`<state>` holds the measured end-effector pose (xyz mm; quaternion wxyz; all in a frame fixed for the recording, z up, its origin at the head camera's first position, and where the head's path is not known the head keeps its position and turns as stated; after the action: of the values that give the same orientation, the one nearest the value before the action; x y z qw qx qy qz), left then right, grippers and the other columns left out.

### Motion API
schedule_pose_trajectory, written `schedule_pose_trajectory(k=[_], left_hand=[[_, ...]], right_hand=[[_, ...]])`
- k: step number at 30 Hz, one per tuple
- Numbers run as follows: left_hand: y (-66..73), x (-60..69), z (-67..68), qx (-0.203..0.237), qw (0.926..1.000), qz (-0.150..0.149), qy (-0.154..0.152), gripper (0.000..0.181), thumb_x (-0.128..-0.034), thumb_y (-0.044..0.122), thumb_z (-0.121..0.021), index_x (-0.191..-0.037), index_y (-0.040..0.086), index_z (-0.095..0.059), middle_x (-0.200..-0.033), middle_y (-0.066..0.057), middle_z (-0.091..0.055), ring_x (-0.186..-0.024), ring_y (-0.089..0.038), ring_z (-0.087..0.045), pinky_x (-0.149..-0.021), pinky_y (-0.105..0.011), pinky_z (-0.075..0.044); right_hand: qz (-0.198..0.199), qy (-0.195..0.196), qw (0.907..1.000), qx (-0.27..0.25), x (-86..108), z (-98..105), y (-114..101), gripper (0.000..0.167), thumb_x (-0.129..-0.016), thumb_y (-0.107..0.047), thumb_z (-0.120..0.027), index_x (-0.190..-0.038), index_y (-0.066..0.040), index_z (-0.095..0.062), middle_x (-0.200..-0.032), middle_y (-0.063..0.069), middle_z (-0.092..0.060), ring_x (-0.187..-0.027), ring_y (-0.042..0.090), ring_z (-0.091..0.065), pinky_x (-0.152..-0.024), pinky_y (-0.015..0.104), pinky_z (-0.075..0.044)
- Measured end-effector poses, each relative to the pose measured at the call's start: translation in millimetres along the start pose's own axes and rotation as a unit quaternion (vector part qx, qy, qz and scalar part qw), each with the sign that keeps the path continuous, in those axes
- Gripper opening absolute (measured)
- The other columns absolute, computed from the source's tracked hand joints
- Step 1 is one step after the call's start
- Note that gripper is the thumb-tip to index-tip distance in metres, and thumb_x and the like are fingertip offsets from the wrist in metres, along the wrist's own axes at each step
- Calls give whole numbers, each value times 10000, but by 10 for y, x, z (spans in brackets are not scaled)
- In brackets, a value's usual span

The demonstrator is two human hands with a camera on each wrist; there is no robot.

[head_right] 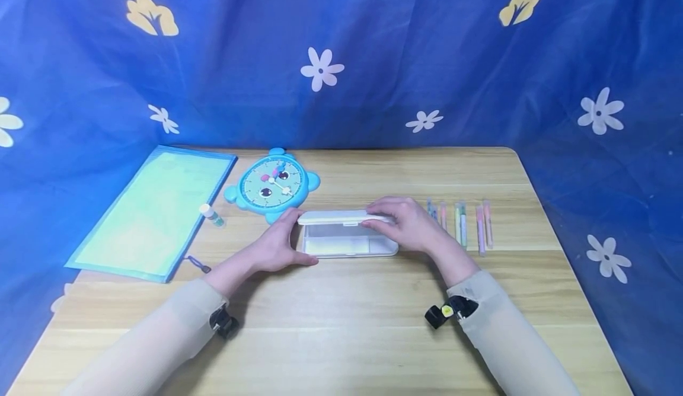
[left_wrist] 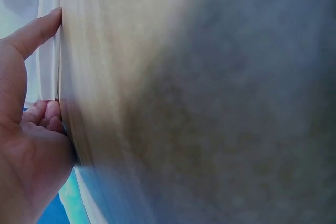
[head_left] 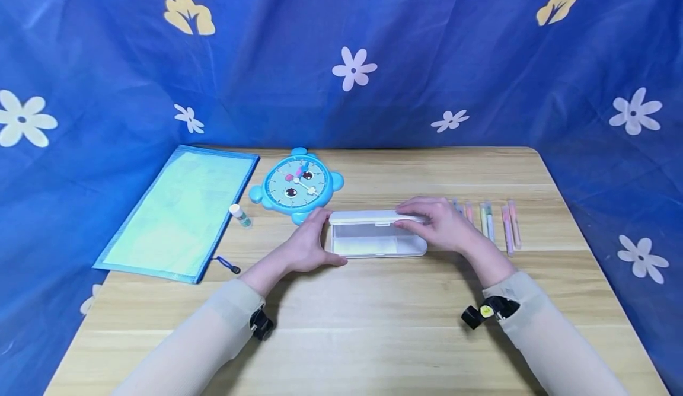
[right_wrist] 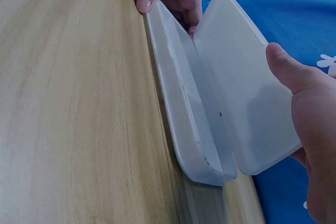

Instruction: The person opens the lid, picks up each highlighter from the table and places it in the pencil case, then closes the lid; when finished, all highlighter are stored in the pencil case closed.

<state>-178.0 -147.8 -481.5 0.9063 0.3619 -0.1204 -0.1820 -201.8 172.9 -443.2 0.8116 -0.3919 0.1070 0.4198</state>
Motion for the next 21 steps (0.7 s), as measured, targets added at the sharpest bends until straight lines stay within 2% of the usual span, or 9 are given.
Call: schedule_pose_trajectory(k=[4,11,17,21], left_hand=[[5,2,2,-58,10000,22,2,1022,-660,376,-1025,-1447,30,-471,-1334,-73,-501,-1202,-252,-517,-1130,-430,-434],[8,-6,2,-87,10000,40,15,1017,-658,381,-1025,-1442,42,-473,-1346,-75,-497,-1238,-262,-517,-1156,-437,-414],[10,-4,-1,1,10000,73,27,1009,-652,364,-1030,-1442,67,-477,-1344,-65,-501,-1256,-263,-513,-1166,-449,-402],[8,1,-1,36,9999,86,41,1008,-649,358,-1031,-1436,60,-475,-1342,-65,-503,-1253,-261,-512,-1165,-444,-401]], right_hand=[[7,117,9999,-17,-23,32,-11,235,-889,-81,-860,-1115,-36,-815,-1113,53,-793,-1047,242,-756,-915,380,-608],[-133,336,9993,18,-87,80,37,192,-920,-61,-831,-1108,-101,-825,-1080,14,-800,-1008,199,-763,-893,319,-606],[-46,472,9987,-203,-165,84,83,159,-929,-12,-807,-1067,-86,-832,-1029,5,-802,-942,178,-769,-851,257,-601],[-175,532,9981,-259,-218,86,128,131,-943,-24,-798,-1054,-82,-835,-1016,3,-802,-914,157,-768,-828,241,-599]])
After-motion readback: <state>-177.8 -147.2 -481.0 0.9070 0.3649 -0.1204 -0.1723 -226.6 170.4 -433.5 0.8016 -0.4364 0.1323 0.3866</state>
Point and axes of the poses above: each hand's wrist, its own x-axis away from the middle knuckle, its own z-axis out of the back of the hand, y = z × x, the point moved 2 cm from there along -x, towards the middle knuckle
